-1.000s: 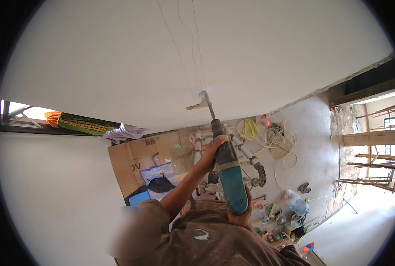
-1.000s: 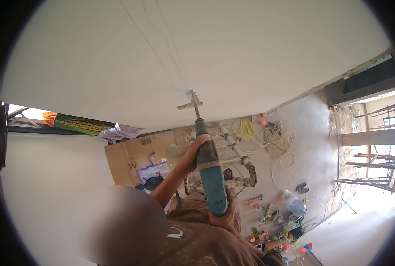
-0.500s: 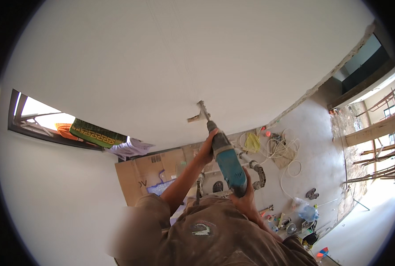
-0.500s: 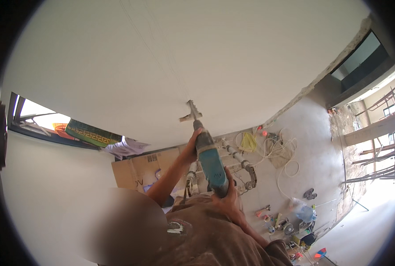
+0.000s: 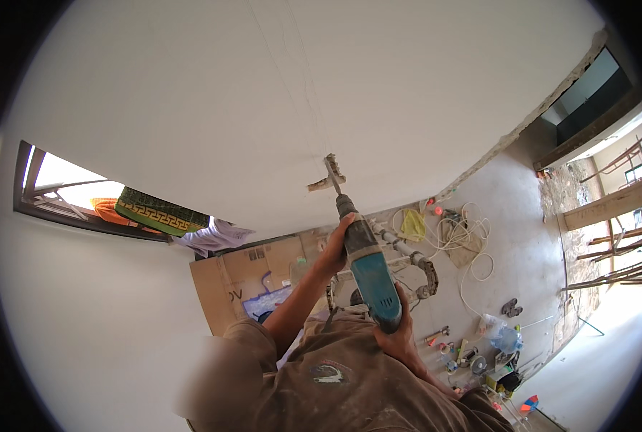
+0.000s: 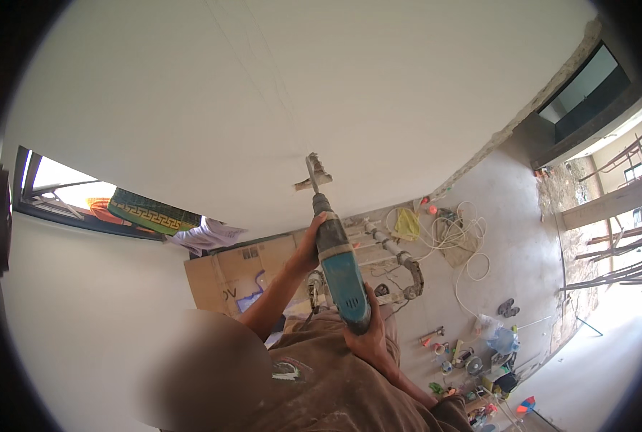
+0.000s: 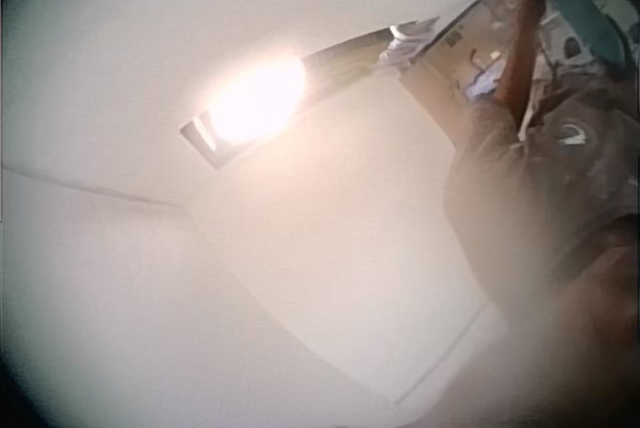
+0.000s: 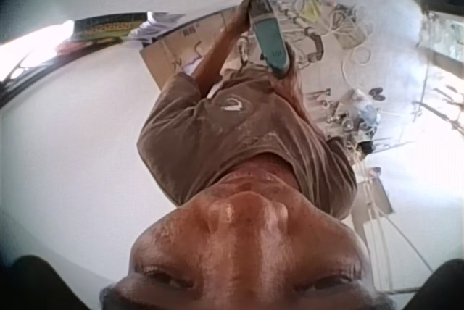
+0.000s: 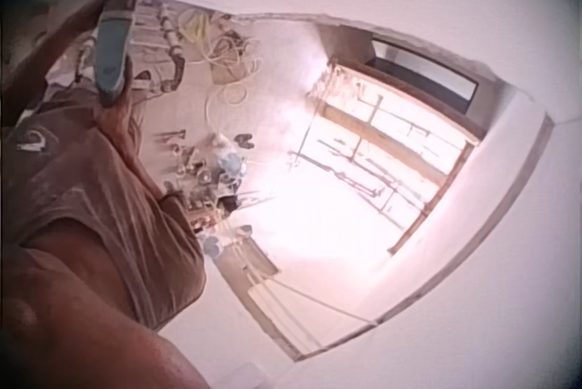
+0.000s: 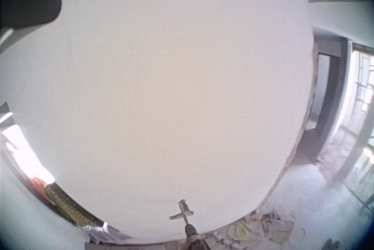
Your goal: The person uses a rotary hammer to drill and chisel a channel into a white wall.
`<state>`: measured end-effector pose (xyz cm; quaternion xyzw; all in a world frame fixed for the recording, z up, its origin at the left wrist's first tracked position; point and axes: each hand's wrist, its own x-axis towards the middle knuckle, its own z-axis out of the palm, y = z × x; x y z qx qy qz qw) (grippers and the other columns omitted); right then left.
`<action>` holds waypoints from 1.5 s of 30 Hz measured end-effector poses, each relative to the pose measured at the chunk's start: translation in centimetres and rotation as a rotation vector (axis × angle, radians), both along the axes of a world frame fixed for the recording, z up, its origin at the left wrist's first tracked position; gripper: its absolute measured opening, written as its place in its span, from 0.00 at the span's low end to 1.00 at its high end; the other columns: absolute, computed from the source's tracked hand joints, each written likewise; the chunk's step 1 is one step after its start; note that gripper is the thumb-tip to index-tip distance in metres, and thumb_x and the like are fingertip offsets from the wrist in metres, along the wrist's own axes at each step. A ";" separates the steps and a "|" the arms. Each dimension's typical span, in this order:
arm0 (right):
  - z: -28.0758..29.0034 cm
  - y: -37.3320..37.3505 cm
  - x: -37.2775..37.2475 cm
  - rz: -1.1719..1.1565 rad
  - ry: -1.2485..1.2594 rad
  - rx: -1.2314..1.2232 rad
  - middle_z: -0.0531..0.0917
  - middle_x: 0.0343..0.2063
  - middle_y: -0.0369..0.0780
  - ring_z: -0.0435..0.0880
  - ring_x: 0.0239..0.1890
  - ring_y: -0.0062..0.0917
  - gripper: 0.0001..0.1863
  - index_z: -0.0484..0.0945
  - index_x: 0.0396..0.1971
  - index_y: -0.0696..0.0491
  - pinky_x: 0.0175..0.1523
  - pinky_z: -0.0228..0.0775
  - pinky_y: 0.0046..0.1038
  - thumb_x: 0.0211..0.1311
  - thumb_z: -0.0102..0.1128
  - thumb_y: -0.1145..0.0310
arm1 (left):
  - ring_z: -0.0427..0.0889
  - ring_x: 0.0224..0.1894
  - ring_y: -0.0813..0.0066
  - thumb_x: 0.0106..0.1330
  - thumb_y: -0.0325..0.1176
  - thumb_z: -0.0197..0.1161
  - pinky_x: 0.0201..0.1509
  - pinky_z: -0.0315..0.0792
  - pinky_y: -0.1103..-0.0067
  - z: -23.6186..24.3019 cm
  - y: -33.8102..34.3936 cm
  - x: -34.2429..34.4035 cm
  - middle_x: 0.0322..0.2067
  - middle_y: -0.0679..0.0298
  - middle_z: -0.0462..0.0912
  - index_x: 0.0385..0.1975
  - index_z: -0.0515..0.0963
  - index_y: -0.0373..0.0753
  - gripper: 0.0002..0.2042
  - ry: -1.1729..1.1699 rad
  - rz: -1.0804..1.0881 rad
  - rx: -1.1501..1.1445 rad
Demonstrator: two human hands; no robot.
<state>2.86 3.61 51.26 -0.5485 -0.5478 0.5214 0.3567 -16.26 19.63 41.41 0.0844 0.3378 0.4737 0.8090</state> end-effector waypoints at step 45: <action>-1.9 -1.7 0.7 -0.051 0.090 -0.079 0.70 0.58 0.46 0.71 0.61 0.33 0.52 0.45 0.71 0.55 0.64 0.62 0.33 0.40 0.58 0.79 | 0.81 0.41 0.74 0.68 0.52 0.58 0.48 0.77 0.76 2.2 0.1 0.9 0.40 0.62 0.80 0.49 0.72 0.36 0.24 0.124 -0.023 -0.035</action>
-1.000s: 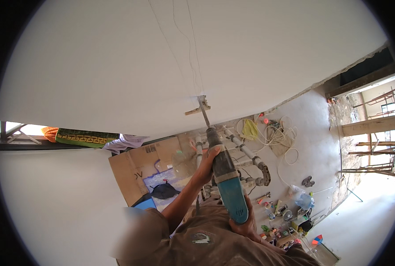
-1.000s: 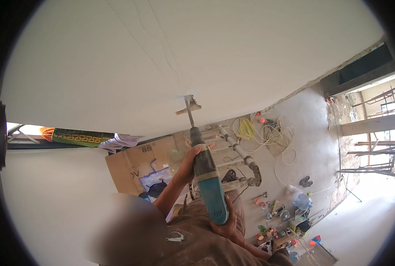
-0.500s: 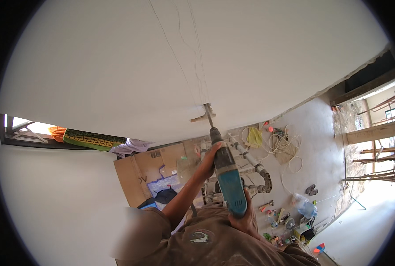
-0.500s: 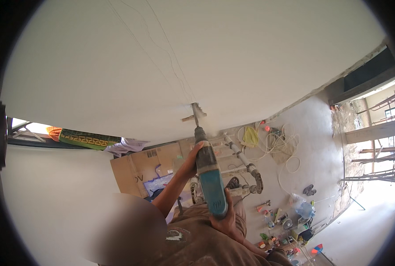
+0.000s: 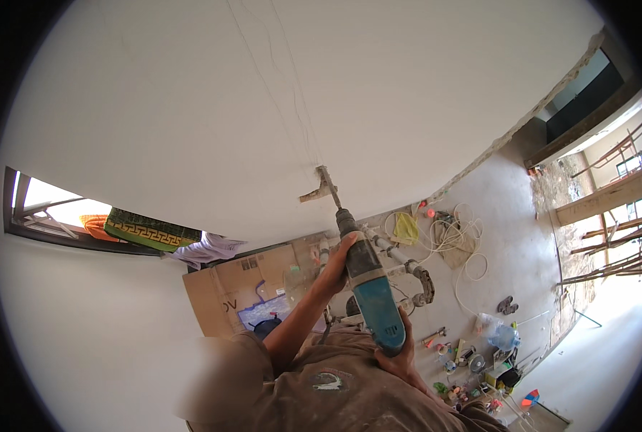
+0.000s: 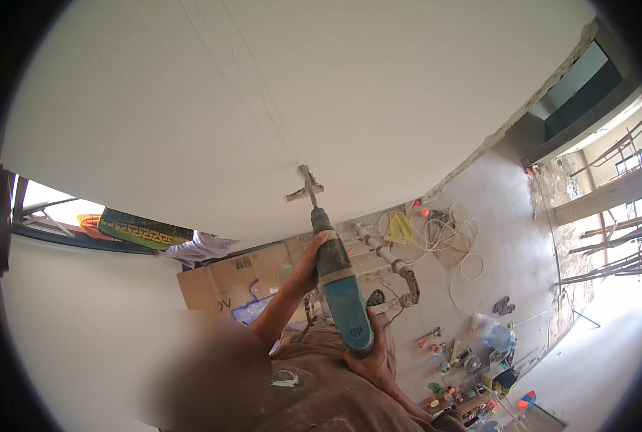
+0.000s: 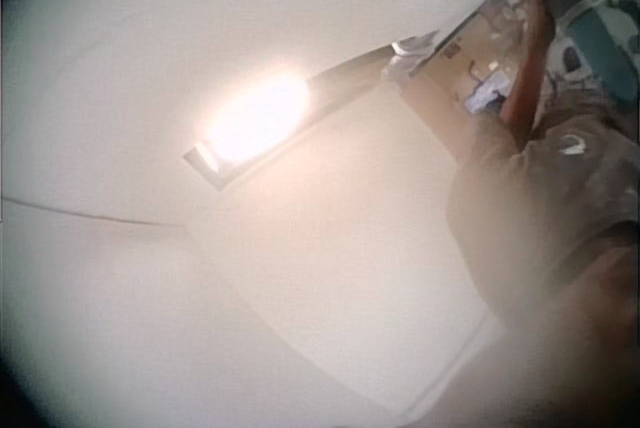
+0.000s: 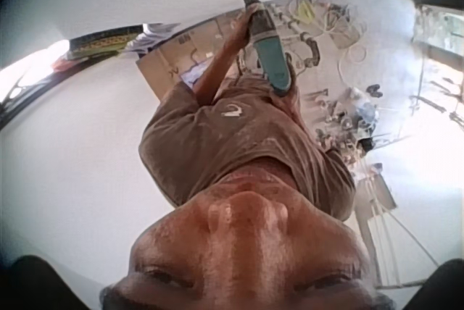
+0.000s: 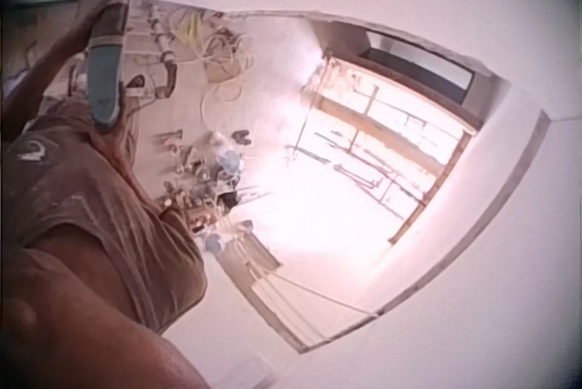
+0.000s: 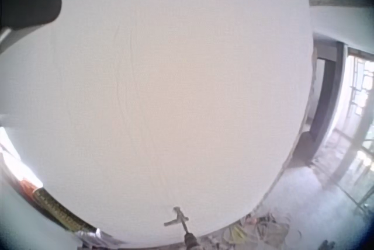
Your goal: The person uses a rotary hammer to drill and chisel a channel into a white wall.
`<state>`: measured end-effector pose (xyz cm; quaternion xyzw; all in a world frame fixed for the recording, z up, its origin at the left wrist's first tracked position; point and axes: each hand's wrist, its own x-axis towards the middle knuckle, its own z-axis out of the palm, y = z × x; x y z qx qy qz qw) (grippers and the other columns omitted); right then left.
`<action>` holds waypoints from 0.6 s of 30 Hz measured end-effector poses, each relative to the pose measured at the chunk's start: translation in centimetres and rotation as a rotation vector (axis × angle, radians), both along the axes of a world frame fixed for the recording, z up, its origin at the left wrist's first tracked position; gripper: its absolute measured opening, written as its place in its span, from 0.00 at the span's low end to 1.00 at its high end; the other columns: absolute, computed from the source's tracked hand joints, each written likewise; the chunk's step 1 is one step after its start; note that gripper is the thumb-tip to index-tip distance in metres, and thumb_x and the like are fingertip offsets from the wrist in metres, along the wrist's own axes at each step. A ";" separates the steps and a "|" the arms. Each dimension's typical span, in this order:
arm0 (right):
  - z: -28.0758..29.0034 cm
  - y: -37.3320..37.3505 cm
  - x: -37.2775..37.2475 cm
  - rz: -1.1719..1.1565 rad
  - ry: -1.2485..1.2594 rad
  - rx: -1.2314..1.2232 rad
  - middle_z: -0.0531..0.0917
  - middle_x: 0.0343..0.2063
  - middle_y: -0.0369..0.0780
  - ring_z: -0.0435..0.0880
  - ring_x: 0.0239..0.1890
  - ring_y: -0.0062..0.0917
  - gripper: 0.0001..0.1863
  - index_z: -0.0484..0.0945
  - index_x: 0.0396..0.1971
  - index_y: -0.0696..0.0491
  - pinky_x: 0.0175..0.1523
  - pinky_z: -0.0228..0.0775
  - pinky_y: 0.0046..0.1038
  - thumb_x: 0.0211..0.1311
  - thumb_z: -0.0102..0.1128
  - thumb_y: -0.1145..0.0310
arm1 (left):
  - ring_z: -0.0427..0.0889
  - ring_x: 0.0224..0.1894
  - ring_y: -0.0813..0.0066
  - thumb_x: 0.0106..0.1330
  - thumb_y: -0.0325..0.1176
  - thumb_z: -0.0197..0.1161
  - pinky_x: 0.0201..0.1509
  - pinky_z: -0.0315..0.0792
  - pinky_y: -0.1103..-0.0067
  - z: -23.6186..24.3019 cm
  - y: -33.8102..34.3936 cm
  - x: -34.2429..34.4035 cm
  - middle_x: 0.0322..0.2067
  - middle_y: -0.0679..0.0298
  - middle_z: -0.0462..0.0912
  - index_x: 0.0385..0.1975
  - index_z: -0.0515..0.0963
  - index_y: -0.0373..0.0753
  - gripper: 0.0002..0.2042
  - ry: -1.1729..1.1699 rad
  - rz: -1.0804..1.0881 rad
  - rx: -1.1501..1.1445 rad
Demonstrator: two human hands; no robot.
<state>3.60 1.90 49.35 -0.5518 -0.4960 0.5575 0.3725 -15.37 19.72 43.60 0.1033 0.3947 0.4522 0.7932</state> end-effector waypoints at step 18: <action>-3.4 -0.7 0.3 0.002 -0.018 0.102 0.72 0.55 0.48 0.75 0.55 0.34 0.54 0.41 0.71 0.59 0.57 0.69 0.34 0.44 0.64 0.73 | 0.79 0.45 0.71 0.62 0.51 0.66 0.49 0.76 0.77 -1.5 1.0 -0.5 0.46 0.56 0.76 0.59 0.64 0.30 0.35 0.142 0.046 -0.086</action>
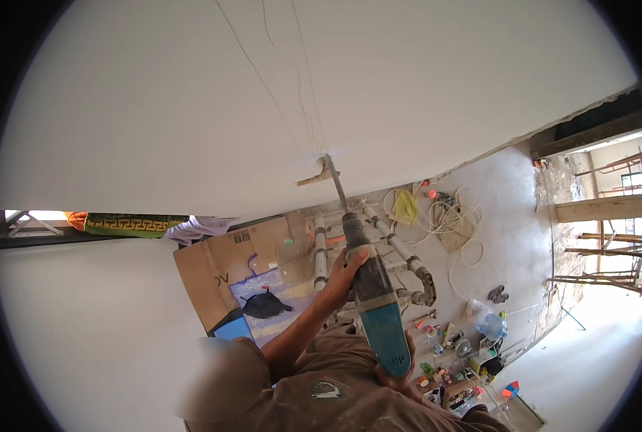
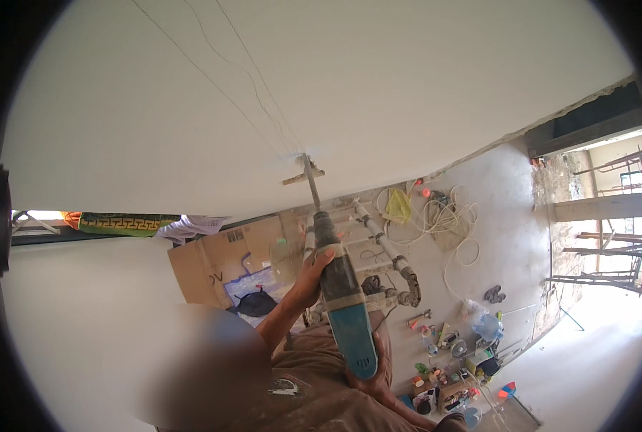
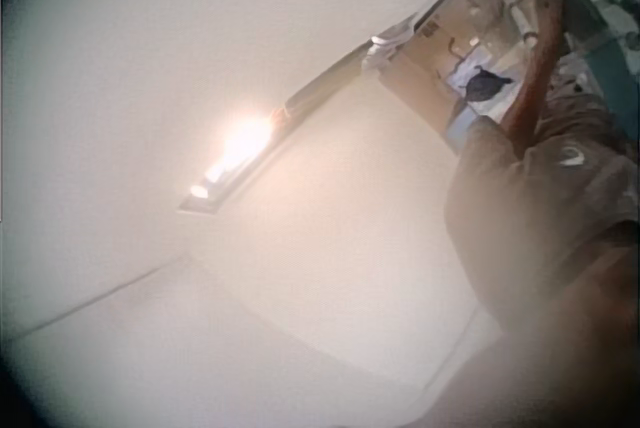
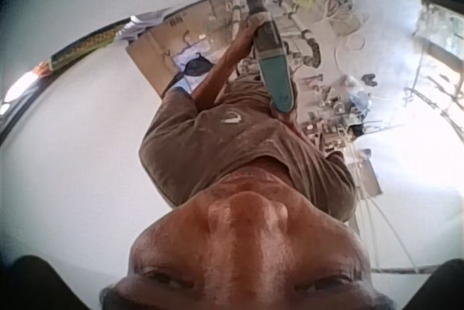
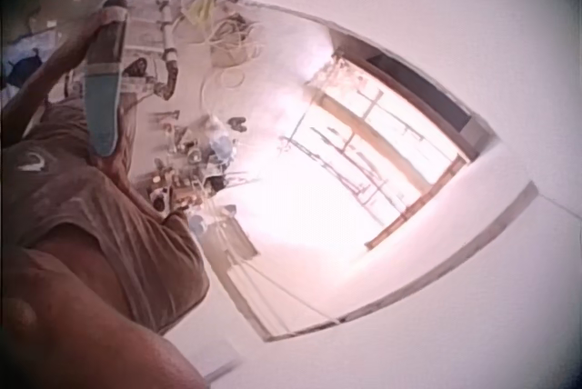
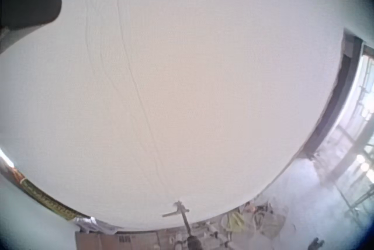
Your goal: The person uses a rotary hammer to drill and chisel a channel into a white wall.
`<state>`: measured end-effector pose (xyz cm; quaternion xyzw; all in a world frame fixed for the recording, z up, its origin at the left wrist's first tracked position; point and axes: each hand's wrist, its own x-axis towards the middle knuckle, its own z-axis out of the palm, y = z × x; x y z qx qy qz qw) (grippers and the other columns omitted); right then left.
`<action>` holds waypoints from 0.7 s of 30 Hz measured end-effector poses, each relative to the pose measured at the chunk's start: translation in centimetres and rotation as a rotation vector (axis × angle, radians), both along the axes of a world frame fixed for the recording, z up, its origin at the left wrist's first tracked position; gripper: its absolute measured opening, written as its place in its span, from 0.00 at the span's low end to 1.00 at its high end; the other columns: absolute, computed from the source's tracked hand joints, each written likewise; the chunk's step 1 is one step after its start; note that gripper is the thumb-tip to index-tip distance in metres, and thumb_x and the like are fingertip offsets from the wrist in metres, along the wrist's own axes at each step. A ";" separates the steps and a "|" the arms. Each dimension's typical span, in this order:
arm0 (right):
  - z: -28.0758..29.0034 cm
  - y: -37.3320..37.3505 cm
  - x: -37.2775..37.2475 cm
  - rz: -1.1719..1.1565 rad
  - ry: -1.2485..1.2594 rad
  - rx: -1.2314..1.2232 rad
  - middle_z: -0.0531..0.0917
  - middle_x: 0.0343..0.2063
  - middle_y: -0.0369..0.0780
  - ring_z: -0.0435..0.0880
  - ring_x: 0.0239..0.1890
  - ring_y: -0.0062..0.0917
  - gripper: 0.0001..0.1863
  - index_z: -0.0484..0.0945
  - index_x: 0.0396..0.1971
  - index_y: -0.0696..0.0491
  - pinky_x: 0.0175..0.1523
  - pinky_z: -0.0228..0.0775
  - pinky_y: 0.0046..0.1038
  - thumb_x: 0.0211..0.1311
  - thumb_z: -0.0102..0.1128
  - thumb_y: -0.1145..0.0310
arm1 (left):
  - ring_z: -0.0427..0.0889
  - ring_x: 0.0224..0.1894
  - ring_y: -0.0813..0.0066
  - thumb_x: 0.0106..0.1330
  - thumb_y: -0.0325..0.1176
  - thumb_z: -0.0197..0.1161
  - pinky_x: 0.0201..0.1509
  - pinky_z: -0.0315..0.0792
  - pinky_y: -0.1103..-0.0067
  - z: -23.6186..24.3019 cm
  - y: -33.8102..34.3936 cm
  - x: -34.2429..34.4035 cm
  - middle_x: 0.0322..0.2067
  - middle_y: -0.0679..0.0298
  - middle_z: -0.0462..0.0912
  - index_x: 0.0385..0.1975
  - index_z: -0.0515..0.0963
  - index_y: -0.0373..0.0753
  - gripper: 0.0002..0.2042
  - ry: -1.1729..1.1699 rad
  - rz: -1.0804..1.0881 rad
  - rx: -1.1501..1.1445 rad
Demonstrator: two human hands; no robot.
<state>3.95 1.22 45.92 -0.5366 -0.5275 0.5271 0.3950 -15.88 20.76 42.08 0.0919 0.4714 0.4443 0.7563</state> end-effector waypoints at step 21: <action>7.5 2.0 1.3 0.007 0.032 -0.021 0.70 0.59 0.48 0.70 0.62 0.36 0.49 0.51 0.70 0.54 0.65 0.60 0.34 0.41 0.57 0.81 | 0.80 0.39 0.71 0.66 0.55 0.56 0.48 0.76 0.72 2.5 -1.7 2.2 0.35 0.63 0.79 0.43 0.73 0.42 0.21 -0.101 -0.044 0.105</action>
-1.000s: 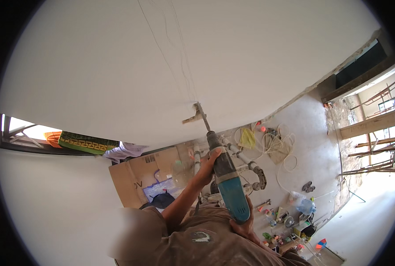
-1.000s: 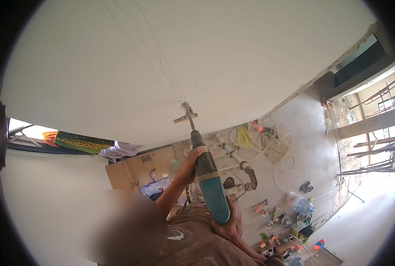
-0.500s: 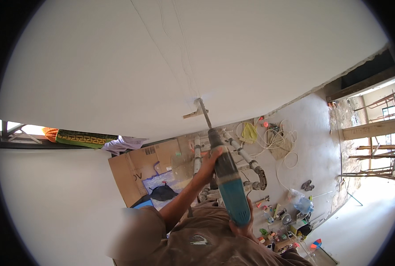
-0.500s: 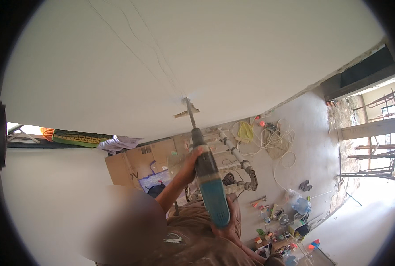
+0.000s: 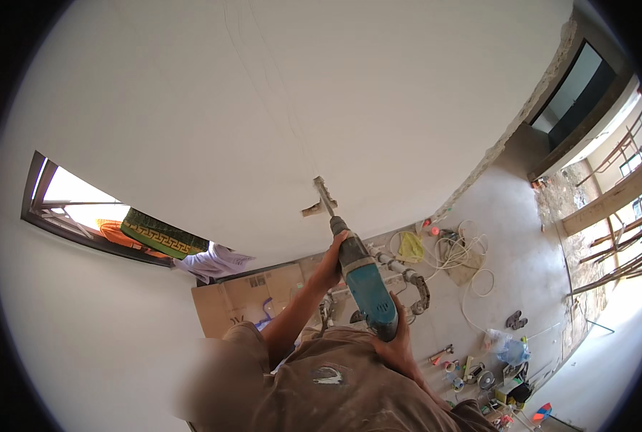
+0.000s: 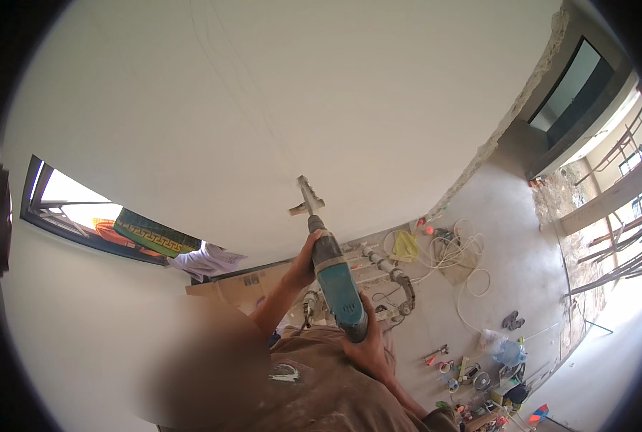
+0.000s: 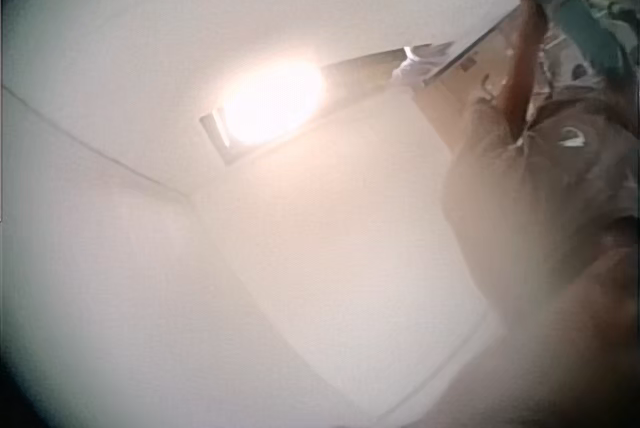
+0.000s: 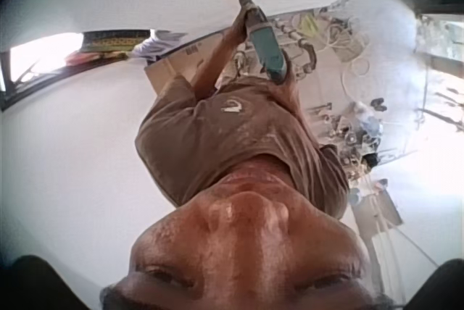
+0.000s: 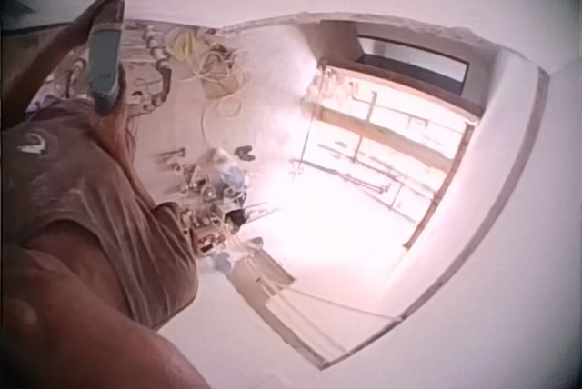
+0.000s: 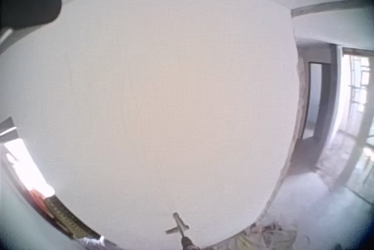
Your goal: The person uses a rotary hammer to drill and chisel a channel into a white wall.
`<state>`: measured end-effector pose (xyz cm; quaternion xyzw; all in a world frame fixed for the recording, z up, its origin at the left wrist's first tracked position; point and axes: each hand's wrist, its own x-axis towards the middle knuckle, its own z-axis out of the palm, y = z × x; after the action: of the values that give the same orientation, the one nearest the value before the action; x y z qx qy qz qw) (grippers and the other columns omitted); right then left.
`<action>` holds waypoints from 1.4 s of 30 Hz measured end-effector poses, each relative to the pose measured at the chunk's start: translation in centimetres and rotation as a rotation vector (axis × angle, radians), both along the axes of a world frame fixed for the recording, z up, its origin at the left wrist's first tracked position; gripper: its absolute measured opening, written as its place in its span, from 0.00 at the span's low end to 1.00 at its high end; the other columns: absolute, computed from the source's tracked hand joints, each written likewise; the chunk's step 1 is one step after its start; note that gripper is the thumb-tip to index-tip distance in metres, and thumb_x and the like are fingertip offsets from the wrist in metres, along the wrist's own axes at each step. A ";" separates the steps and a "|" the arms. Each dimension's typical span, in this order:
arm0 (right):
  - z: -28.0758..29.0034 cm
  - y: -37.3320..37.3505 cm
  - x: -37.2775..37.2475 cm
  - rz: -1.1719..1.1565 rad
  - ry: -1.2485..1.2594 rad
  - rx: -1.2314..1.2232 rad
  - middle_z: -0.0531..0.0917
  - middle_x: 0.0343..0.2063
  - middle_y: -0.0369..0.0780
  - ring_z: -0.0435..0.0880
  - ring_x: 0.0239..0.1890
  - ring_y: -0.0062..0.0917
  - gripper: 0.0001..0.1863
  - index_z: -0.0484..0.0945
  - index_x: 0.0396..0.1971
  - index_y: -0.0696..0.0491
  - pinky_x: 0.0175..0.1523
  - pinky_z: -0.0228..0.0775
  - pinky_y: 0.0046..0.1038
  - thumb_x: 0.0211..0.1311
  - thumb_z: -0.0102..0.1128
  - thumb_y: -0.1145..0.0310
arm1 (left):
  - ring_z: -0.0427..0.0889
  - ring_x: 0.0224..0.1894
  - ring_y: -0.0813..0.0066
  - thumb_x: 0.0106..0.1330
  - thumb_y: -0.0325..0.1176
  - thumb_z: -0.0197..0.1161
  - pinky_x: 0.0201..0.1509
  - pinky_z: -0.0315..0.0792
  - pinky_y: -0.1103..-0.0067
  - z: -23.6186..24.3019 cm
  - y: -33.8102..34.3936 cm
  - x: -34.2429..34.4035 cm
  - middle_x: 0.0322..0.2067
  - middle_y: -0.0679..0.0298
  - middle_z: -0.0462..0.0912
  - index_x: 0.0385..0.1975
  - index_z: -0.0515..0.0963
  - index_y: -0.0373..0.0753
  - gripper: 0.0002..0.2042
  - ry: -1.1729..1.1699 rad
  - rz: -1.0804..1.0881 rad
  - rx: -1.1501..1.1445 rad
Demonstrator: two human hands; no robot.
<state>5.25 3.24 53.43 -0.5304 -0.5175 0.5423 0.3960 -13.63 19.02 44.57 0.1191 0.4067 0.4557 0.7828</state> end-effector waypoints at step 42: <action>-4.1 3.9 -4.5 -0.011 -0.042 -0.070 0.68 0.57 0.51 0.70 0.61 0.39 0.51 0.47 0.70 0.57 0.64 0.61 0.38 0.42 0.62 0.77 | 0.81 0.38 0.74 0.67 0.55 0.54 0.46 0.76 0.76 -3.6 5.0 -4.5 0.35 0.63 0.80 0.42 0.75 0.39 0.23 0.019 -0.014 -0.027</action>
<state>0.78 7.14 49.33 -0.5580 -0.5035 0.5466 0.3694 -18.13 23.99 40.98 0.1159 0.4193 0.4437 0.7835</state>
